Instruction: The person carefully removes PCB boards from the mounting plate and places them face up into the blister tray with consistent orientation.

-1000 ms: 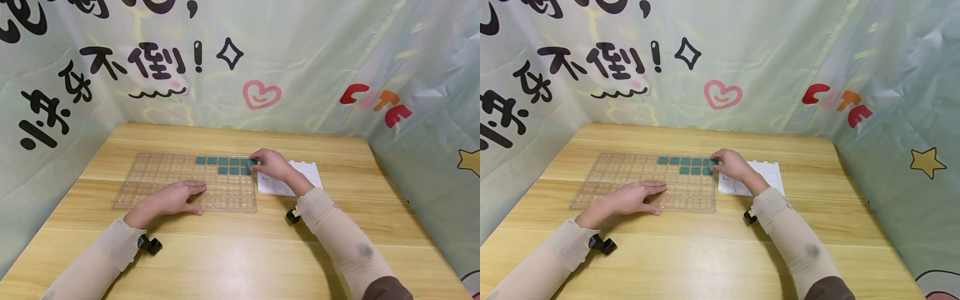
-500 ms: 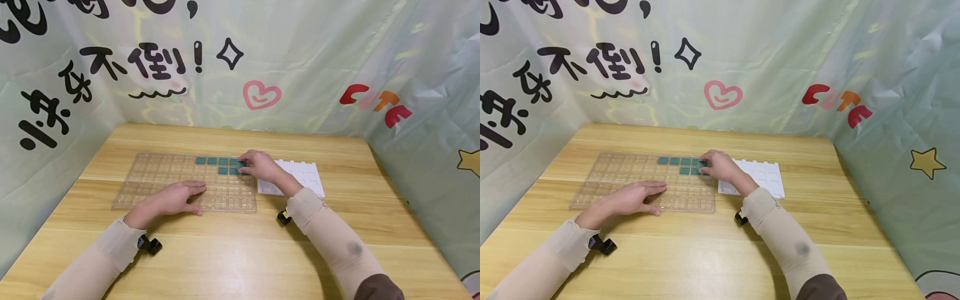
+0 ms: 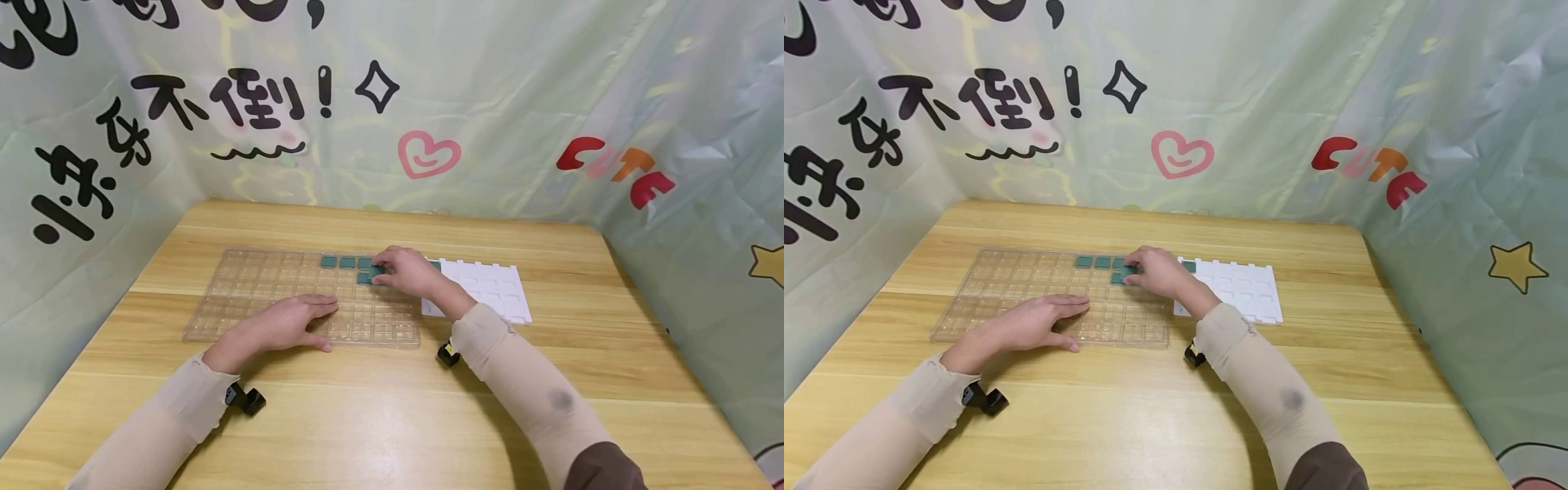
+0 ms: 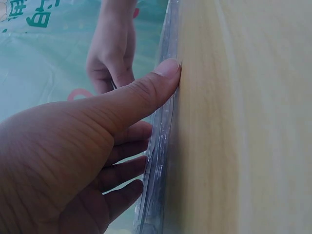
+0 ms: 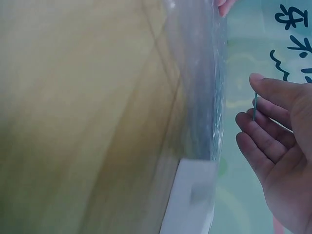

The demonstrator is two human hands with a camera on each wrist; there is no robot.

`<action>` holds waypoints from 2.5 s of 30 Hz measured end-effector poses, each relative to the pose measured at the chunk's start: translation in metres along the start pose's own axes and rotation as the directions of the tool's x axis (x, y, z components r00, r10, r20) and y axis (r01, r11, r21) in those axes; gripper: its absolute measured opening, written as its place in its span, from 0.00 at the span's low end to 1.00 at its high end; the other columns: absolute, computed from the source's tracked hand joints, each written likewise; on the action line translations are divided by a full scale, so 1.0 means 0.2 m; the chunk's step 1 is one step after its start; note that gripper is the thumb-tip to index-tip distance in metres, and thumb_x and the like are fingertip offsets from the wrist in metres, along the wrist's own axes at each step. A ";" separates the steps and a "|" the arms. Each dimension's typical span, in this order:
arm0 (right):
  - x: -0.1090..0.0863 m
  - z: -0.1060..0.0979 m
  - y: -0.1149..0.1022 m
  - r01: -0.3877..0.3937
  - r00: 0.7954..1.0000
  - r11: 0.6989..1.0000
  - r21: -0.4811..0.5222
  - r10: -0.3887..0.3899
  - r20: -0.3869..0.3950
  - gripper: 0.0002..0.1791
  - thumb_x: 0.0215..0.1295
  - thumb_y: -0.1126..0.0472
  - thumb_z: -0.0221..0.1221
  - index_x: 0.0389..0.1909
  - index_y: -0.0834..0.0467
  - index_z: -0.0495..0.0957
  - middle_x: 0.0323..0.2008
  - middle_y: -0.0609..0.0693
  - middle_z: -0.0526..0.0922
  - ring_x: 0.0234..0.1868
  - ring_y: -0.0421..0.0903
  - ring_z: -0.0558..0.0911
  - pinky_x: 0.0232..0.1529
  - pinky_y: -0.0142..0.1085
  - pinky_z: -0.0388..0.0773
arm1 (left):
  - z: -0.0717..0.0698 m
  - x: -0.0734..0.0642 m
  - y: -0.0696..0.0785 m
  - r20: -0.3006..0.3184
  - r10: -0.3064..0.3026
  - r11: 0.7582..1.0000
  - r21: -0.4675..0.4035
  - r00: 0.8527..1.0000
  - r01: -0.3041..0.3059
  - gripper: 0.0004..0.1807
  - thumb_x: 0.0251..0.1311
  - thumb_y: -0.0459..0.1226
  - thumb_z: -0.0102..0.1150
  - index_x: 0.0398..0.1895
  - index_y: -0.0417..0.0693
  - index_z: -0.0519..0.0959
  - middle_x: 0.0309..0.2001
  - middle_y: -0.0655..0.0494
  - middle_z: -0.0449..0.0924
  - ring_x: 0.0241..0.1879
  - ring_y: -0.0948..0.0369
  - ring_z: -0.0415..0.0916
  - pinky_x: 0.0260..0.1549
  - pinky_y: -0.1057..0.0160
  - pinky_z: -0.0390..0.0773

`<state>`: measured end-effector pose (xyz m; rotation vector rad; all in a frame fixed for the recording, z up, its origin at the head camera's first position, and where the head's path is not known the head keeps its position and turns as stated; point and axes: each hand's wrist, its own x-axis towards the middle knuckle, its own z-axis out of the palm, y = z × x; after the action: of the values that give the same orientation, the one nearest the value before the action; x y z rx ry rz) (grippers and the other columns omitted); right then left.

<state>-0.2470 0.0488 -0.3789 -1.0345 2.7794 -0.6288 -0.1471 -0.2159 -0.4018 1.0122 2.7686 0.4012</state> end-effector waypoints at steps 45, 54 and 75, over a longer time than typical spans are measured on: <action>0.22 0.18 -0.14 -0.040 0.999 0.996 -0.081 0.041 0.013 0.22 0.64 0.49 0.65 0.57 0.54 0.80 0.48 0.47 0.82 0.49 0.44 0.80 0.53 0.38 0.76 | 0.00 0.00 -0.01 -0.006 0.015 1.000 0.007 1.000 -0.015 0.47 0.55 0.60 0.63 0.69 0.37 0.68 0.70 0.45 0.64 0.69 0.47 0.61 0.66 0.47 0.63; 0.19 0.13 -0.10 -0.031 0.999 0.999 -0.033 0.031 0.024 0.24 0.64 0.49 0.65 0.58 0.54 0.79 0.54 0.48 0.81 0.53 0.45 0.79 0.57 0.39 0.74 | 0.00 0.00 -0.01 -0.004 0.012 1.000 -0.003 1.000 -0.012 0.47 0.56 0.60 0.63 0.69 0.37 0.67 0.70 0.45 0.63 0.69 0.47 0.60 0.66 0.47 0.63; 0.02 0.03 0.02 -0.078 0.997 0.993 0.087 0.078 -0.003 0.23 0.65 0.51 0.65 0.59 0.54 0.79 0.57 0.49 0.79 0.56 0.47 0.78 0.58 0.45 0.75 | 0.00 0.00 -0.01 -0.011 0.010 1.000 0.007 1.000 -0.009 0.47 0.55 0.61 0.63 0.69 0.37 0.68 0.70 0.45 0.64 0.69 0.46 0.60 0.66 0.46 0.62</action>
<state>-0.2516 0.0465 -0.3863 -0.9042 2.7549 -0.7359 -0.1483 -0.2164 -0.4027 1.0282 2.7779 0.3999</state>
